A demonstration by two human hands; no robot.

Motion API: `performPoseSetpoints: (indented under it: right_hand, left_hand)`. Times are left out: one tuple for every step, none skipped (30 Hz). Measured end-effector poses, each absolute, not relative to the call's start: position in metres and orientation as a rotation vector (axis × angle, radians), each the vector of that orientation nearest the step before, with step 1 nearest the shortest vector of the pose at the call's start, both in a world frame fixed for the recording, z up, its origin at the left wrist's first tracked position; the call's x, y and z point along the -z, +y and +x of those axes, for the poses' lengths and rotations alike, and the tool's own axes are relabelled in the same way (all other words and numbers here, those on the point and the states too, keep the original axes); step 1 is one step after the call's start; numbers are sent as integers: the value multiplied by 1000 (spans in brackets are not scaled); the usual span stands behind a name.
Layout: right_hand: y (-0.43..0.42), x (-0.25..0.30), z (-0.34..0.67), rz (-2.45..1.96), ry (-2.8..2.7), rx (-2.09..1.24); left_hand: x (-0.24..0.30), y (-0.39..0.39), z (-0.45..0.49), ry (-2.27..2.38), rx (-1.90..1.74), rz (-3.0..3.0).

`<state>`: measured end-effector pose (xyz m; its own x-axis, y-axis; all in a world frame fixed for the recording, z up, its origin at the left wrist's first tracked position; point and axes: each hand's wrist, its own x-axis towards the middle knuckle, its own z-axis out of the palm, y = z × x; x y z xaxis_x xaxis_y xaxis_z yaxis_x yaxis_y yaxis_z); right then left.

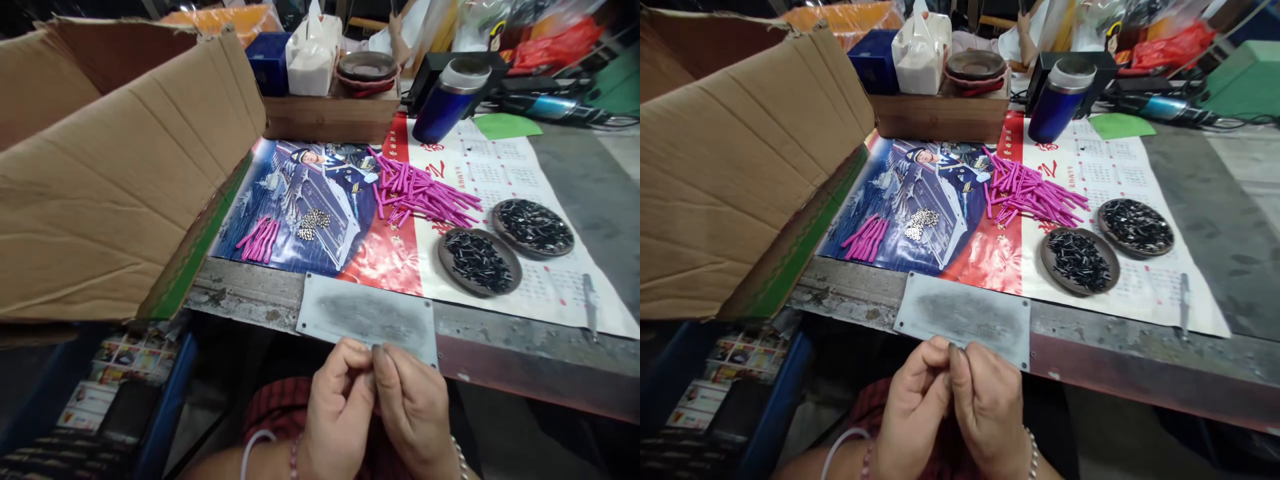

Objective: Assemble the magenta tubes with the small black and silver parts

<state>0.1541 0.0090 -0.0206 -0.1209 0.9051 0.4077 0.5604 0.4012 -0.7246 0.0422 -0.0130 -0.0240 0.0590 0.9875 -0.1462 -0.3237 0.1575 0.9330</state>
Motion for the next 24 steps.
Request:
performPoseSetpoints:
  right_hand:
    - [9,22,154,-1273,-1786,-509]
    - [8,23,155,-1278,-1768,-486]
    - [8,24,155,-1284,-1755,-444]
    - [8,25,156,-1293,-1752,-396]
    - [8,25,156,-1299,-1755,-352]
    - [8,24,157,-1302,-1756,-330]
    - [8,23,157,-1313,-1751,-361]
    - [10,22,157,-1327,-1734,-449]
    - [11,20,158,-1342,-1699,-580]
    - [12,18,158,-1354,-1652,-741]
    - [13,15,158,-1354,-1605,-910]
    - [14,13,158,-1344,-1565,-1053]
    - [14,11,157,-1328,-1543,-1144]
    - [14,10,157,-1309,-1542,-1175]
    - [14,9,157,-1290,-1563,-1159]
    - [13,9,157,-1273,-1593,-1106]
    - [11,9,157,-1256,-1625,-1035]
    - [10,9,156,-1243,-1653,-971]
    - [9,10,156,-1233,-1675,-926]
    - [8,10,156,-1228,-1689,-899]
    - [8,10,156,-1231,-1697,-885]
    - [7,10,156,-1239,-1703,-875]
    - [7,10,157,-1251,-1708,-859]
    - [7,10,157,-1267,-1710,-844]
  left_hand:
    - [24,-13,42,1013,-1207,870]
    - [23,-14,43,1018,-1204,873]
    - [23,-14,43,1023,-1202,876]
    - [22,-14,43,1023,-1202,883]
    - [22,-15,43,1015,-1209,896]
    - [22,-15,43,1004,-1221,913]
    - [22,-16,43,994,-1237,929]
    - [22,-17,43,991,-1253,939]
    - [22,-17,43,995,-1263,942]
    - [23,-17,43,1003,-1272,942]
    - [23,-18,42,1010,-1280,939]
    - [23,-18,41,1013,-1283,937]
    - [23,-17,40,1010,-1286,939]
    - [23,-17,40,1005,-1288,947]
    - [22,-16,39,1001,-1289,956]
    - [22,-16,38,1000,-1291,966]
    - [22,-16,37,1004,-1291,975]
    - [21,-15,37,1010,-1294,983]
    - [22,-15,36,1015,-1300,990]
    - [22,-15,36,1020,-1306,992]
    - [22,-14,36,1025,-1315,990]
    - [23,-14,36,1027,-1325,987]
    - [24,-14,36,1030,-1332,979]
    - [24,-14,36,1030,-1337,970]
